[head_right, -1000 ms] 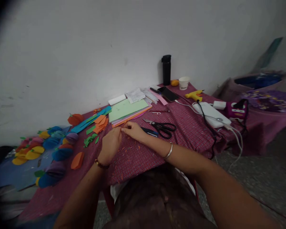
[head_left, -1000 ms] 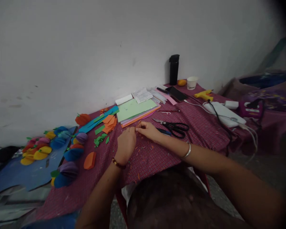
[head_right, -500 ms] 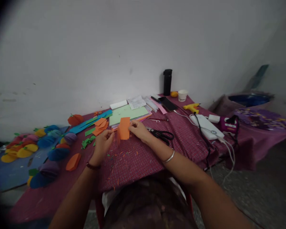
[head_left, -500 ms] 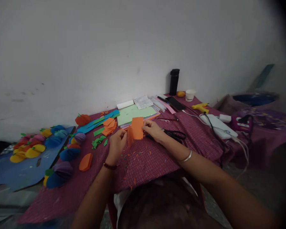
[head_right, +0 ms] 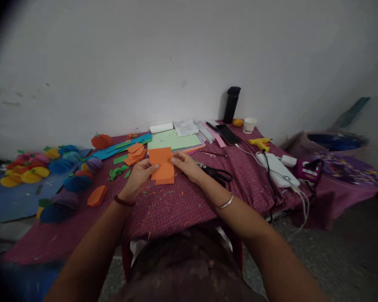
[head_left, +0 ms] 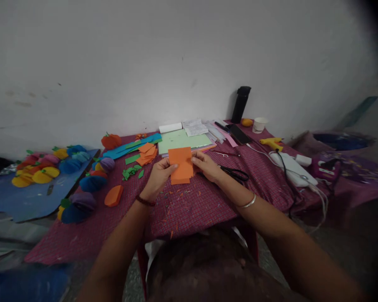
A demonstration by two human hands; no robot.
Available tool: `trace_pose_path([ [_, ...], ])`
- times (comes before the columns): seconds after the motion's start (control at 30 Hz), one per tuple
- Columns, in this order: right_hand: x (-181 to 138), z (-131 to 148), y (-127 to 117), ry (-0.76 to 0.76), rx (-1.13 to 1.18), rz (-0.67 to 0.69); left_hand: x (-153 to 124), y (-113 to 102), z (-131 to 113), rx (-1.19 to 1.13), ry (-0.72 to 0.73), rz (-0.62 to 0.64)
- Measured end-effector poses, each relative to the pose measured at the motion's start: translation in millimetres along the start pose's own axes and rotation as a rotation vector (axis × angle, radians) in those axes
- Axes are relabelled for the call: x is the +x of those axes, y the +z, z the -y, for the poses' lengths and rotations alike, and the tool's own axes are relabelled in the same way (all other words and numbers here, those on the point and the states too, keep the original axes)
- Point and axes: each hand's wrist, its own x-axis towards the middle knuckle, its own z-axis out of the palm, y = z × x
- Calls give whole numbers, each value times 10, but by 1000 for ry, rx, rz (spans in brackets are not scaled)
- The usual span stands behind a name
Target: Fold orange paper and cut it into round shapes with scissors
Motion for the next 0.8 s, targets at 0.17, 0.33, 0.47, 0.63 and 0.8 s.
trace_pose_path([
  [0.17,34,-92,0,-44,-127,45,2,32,31,-31,-53,51],
  [0.33,41,-136,-4,-41,-167,40,-11,42,-3,-54,-11,2],
  [0.47,3,-85,36,-42,-141,31,-40,71,-43,-34,-15,-61],
  [0.63,-33,-28,97,-142,-181,-58,-89,168,-58,-52,58,-181],
  [0.8,-28,-68,74,-165,-172,-28,-114,186,-81,-156,12,-175],
])
